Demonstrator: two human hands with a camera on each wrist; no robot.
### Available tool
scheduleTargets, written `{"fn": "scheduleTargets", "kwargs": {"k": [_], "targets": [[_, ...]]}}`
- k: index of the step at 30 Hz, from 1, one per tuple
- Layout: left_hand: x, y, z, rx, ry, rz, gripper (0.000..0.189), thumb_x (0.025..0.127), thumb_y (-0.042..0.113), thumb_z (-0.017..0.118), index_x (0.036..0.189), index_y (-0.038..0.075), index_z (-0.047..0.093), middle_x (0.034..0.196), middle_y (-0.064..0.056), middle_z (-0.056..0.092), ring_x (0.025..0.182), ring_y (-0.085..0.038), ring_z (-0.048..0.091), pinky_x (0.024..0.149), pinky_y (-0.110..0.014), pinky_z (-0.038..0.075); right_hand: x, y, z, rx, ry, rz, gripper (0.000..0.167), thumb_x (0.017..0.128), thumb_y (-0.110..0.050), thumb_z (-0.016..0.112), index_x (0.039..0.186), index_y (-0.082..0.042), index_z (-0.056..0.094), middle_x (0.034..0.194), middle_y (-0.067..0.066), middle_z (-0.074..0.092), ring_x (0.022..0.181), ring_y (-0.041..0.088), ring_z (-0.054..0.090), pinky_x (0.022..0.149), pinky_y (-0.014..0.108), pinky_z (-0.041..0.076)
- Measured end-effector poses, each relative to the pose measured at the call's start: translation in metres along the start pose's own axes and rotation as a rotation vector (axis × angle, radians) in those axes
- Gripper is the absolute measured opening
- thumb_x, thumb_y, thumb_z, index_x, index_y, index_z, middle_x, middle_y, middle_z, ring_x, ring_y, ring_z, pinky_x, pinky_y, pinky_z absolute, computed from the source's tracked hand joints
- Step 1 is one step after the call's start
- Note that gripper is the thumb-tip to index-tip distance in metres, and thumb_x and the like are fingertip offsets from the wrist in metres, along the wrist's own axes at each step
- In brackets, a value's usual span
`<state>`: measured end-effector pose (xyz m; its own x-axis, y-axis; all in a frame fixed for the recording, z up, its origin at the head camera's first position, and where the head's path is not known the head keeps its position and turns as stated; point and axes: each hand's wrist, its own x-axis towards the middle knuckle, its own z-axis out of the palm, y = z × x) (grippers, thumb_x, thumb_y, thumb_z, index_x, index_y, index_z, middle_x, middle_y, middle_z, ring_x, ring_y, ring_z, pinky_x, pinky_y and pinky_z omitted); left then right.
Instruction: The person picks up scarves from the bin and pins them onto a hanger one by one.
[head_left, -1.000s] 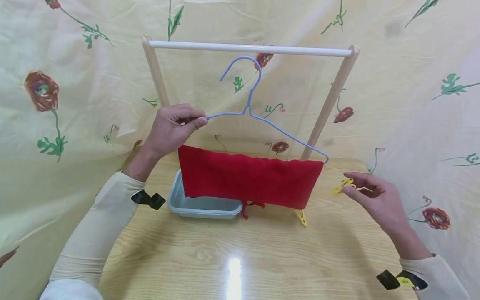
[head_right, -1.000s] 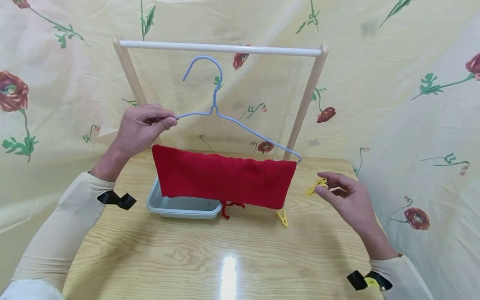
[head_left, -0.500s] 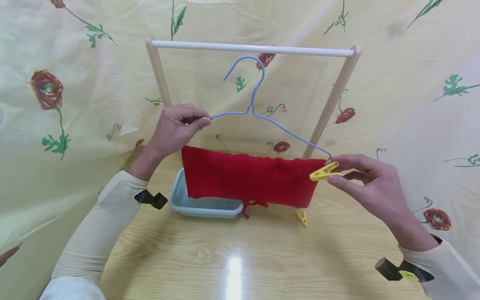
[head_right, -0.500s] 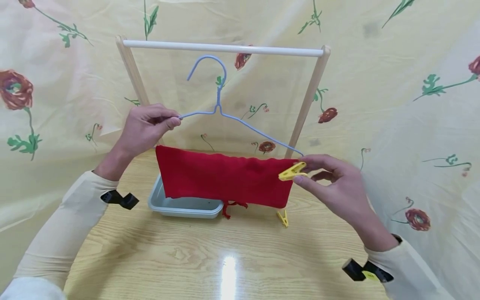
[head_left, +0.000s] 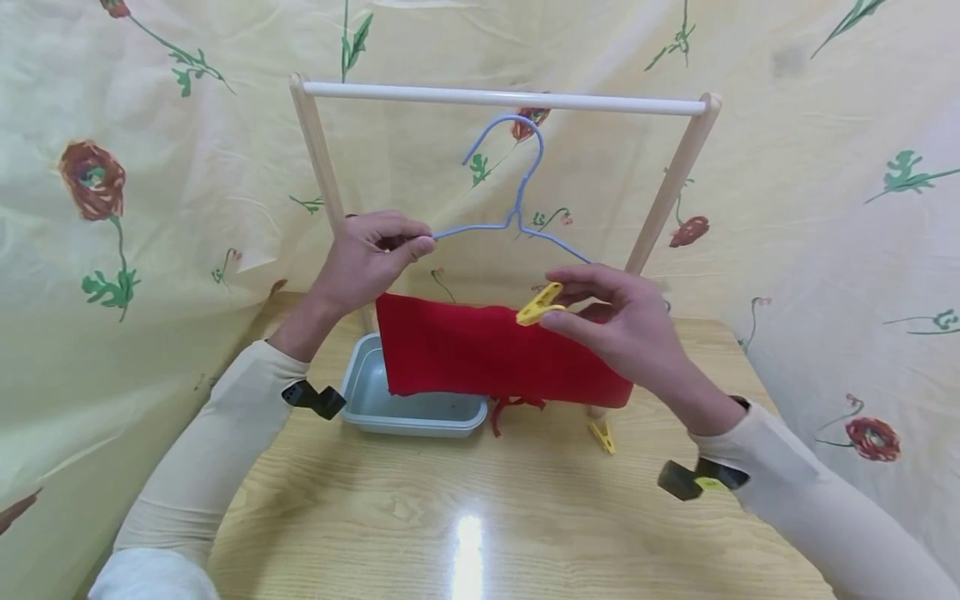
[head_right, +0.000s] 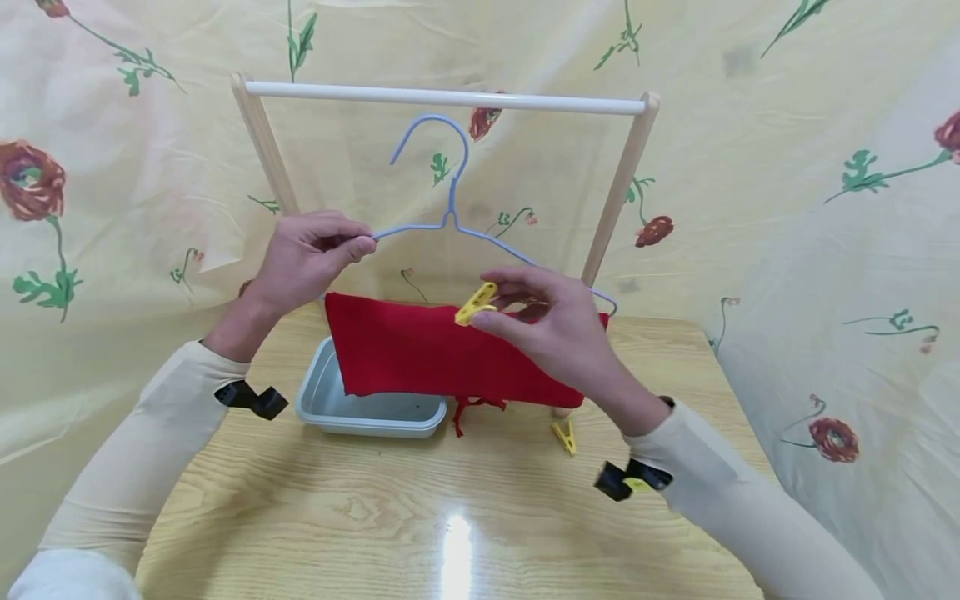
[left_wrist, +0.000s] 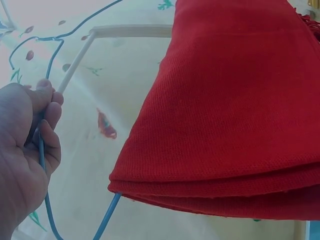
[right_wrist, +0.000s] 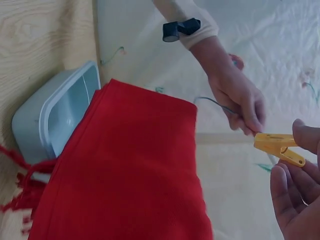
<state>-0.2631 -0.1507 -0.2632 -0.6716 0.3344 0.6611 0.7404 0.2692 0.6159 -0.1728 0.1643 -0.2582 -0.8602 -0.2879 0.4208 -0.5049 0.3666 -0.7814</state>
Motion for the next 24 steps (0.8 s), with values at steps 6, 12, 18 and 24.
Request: {"fn": "scheduleTargets", "kwargs": {"k": [6,12,18,24], "targets": [[0.000,0.002,0.001,-0.007,-0.013,-0.044,0.015,0.093,0.009,0.075,0.105,0.001,0.077,0.087,-0.007,0.069,0.071,-0.020,0.056,0.062,-0.023,0.046,0.024,0.007,0.026,-0.013,-0.041,0.063,0.044,0.089,-0.016,0.082,0.130,-0.010,0.068,0.112,0.005,0.074,0.096,0.018,0.070,0.081,0.023,0.058],[0.002,0.004,0.001,-0.096,-0.019,-0.071,0.013,0.093,0.005,0.074,0.105,-0.001,0.076,0.086,-0.010,0.070,0.073,-0.025,0.059,0.062,-0.023,0.048,0.047,0.008,0.046,0.001,-0.073,0.085,0.045,0.088,-0.022,0.083,0.129,-0.011,0.069,0.111,0.003,0.074,0.096,0.019,0.069,0.081,0.028,0.059],[0.003,0.003,0.003,-0.132,-0.007,-0.100,0.012,0.093,0.004,0.074,0.102,-0.003,0.076,0.086,-0.011,0.070,0.073,-0.026,0.058,0.061,-0.024,0.047,0.061,0.006,0.058,0.041,-0.086,0.141,0.047,0.087,-0.023,0.083,0.130,-0.011,0.069,0.113,0.005,0.073,0.098,0.024,0.069,0.081,0.032,0.061],[0.004,0.003,0.004,-0.148,0.003,-0.157,0.014,0.094,0.008,0.074,0.103,-0.003,0.077,0.089,-0.008,0.073,0.074,-0.023,0.061,0.063,-0.025,0.047,0.070,0.005,0.067,0.023,-0.085,0.238,0.049,0.084,-0.031,0.086,0.129,-0.018,0.070,0.112,0.001,0.073,0.097,0.022,0.069,0.077,0.034,0.061]]}}
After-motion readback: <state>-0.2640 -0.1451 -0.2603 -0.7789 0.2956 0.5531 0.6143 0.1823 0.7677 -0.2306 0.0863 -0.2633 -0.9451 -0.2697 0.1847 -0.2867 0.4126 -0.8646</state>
